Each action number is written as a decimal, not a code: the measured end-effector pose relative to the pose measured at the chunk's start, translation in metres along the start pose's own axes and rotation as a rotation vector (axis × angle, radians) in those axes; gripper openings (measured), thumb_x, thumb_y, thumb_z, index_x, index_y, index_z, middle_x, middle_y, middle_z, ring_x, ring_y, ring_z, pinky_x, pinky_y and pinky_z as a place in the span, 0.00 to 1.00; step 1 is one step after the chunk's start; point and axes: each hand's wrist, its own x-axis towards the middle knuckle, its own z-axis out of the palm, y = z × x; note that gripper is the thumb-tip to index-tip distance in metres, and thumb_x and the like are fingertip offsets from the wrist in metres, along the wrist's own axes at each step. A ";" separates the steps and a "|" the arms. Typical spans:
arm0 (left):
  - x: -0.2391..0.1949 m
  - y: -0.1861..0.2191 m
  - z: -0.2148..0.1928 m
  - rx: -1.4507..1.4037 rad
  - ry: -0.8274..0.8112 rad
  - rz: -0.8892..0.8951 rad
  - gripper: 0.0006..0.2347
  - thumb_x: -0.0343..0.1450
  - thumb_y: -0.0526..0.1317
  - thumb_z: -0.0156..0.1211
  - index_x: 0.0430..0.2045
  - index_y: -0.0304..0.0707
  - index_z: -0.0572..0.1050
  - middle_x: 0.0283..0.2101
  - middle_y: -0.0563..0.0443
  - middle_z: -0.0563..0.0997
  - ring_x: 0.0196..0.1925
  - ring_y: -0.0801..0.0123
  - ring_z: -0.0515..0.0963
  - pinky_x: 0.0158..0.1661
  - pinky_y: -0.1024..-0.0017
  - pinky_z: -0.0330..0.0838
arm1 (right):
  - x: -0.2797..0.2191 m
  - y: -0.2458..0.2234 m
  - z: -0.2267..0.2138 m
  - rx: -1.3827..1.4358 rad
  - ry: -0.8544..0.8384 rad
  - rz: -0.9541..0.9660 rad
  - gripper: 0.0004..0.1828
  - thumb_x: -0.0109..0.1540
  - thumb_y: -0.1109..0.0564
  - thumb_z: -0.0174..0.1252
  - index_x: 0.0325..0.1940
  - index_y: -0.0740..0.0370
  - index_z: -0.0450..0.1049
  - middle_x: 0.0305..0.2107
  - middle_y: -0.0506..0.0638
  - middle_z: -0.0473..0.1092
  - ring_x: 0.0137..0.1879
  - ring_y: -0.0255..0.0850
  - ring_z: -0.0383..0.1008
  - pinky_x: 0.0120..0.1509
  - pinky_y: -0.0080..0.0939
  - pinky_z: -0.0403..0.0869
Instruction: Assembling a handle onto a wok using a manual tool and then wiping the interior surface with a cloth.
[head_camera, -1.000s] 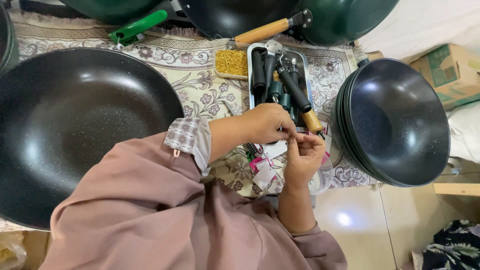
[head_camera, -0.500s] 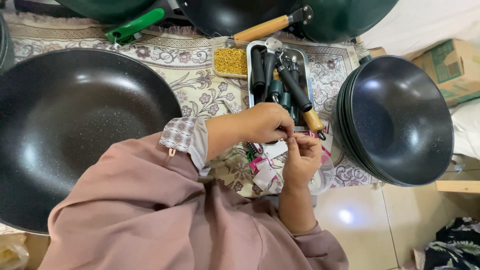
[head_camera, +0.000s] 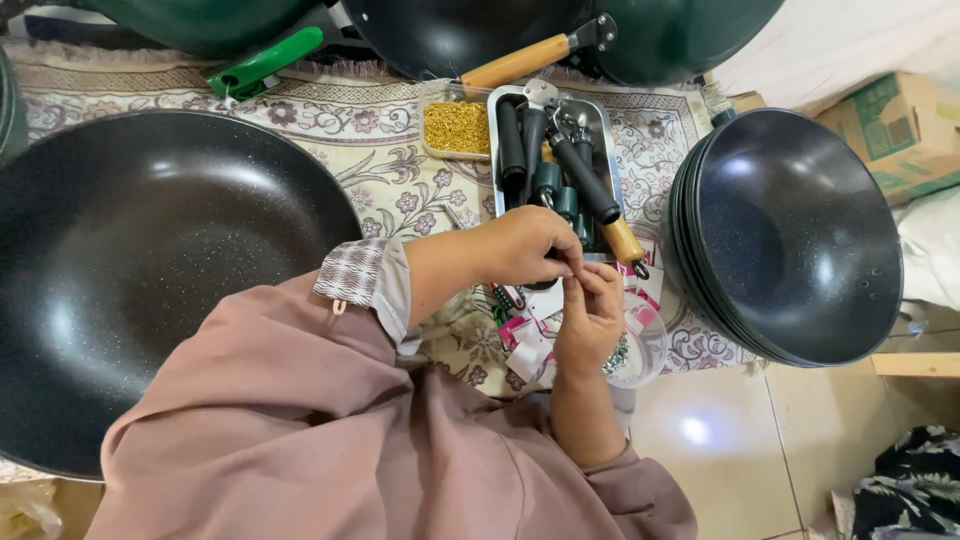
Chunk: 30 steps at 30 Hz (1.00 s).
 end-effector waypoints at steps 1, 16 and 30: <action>0.000 0.001 -0.001 0.000 0.000 0.000 0.03 0.64 0.38 0.69 0.26 0.52 0.83 0.28 0.55 0.83 0.40 0.60 0.83 0.46 0.65 0.77 | 0.000 0.000 0.000 0.000 -0.001 0.000 0.06 0.66 0.66 0.64 0.46 0.71 0.79 0.43 0.58 0.67 0.53 0.42 0.69 0.61 0.41 0.70; -0.001 0.005 -0.004 -0.084 -0.014 -0.062 0.05 0.63 0.36 0.70 0.27 0.53 0.85 0.27 0.57 0.84 0.38 0.63 0.84 0.45 0.67 0.78 | 0.000 0.012 0.002 0.116 -0.008 0.012 0.04 0.68 0.64 0.58 0.44 0.69 0.75 0.45 0.58 0.66 0.54 0.43 0.69 0.64 0.43 0.67; -0.005 0.015 -0.008 -0.154 0.011 -0.079 0.05 0.65 0.33 0.69 0.31 0.45 0.82 0.30 0.54 0.85 0.39 0.62 0.85 0.45 0.66 0.78 | 0.001 0.012 -0.002 0.066 0.012 -0.026 0.01 0.67 0.67 0.57 0.41 0.69 0.72 0.45 0.60 0.68 0.52 0.43 0.70 0.60 0.40 0.67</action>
